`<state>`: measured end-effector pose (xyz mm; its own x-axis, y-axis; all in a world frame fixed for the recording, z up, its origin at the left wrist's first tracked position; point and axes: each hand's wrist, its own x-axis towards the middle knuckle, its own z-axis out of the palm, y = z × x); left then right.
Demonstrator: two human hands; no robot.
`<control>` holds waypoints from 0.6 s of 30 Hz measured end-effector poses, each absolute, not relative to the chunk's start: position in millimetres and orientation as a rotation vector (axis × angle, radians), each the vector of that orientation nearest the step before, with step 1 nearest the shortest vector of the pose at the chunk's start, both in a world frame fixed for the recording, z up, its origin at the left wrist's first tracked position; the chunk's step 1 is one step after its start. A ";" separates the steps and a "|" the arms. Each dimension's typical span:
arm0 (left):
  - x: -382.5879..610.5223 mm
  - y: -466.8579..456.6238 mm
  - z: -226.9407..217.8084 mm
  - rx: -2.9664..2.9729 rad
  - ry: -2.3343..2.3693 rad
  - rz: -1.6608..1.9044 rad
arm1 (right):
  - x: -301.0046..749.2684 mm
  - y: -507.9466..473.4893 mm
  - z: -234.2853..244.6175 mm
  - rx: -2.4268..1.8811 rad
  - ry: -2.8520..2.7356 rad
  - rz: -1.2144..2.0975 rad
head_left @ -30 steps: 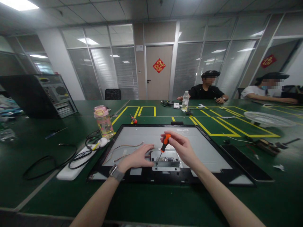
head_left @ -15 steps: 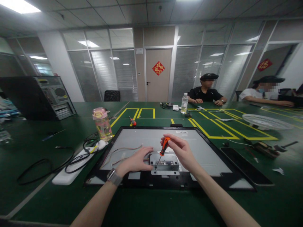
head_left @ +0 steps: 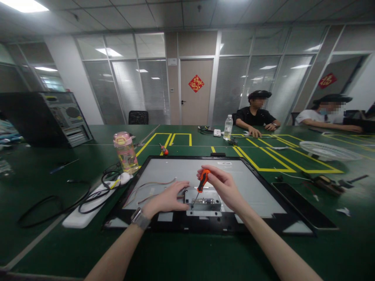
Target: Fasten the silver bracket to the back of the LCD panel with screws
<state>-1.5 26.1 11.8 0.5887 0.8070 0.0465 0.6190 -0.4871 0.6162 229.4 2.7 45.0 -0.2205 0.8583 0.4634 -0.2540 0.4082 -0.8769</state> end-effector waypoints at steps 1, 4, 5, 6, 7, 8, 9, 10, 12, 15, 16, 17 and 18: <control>-1.4 26.0 11.7 2.262 1.129 0.455 | 229.5 2.4 45.3 -0.562 -1.443 1.152; -1.8 26.0 10.5 2.257 1.124 0.474 | 229.8 1.8 46.2 -0.520 -1.456 1.192; -2.0 26.1 10.0 2.257 1.123 0.475 | 229.9 1.7 46.5 -0.509 -1.454 1.205; -2.2 26.3 9.4 2.258 1.125 0.475 | 229.9 1.7 46.9 -0.506 -1.450 1.213; -2.5 26.6 8.9 2.259 1.128 0.472 | 230.0 1.7 47.2 -0.513 -1.446 1.211; -2.7 26.9 8.5 2.260 1.130 0.467 | 230.0 1.9 47.4 -0.529 -1.442 1.194; -2.8 27.1 8.4 2.261 1.132 0.463 | 230.0 2.1 47.4 -0.552 -1.441 1.164; -2.9 27.2 8.5 2.263 1.133 0.457 | 230.1 2.4 47.2 -0.579 -1.442 1.124; -2.7 27.1 9.5 2.265 1.132 0.446 | 230.5 3.4 46.0 -0.623 -1.447 1.044; -1.8 25.9 12.3 2.269 1.135 0.434 | 231.3 4.6 43.2 -0.639 -1.463 0.994; -1.4 25.5 13.1 2.270 1.137 0.430 | 231.5 4.7 42.5 -0.627 -1.469 1.011; -1.1 25.2 13.8 2.268 1.141 0.430 | 231.5 4.6 42.1 -0.608 -1.472 1.041; -0.9 25.1 14.2 2.266 1.143 0.431 | 231.3 4.3 42.0 -0.586 -1.472 1.074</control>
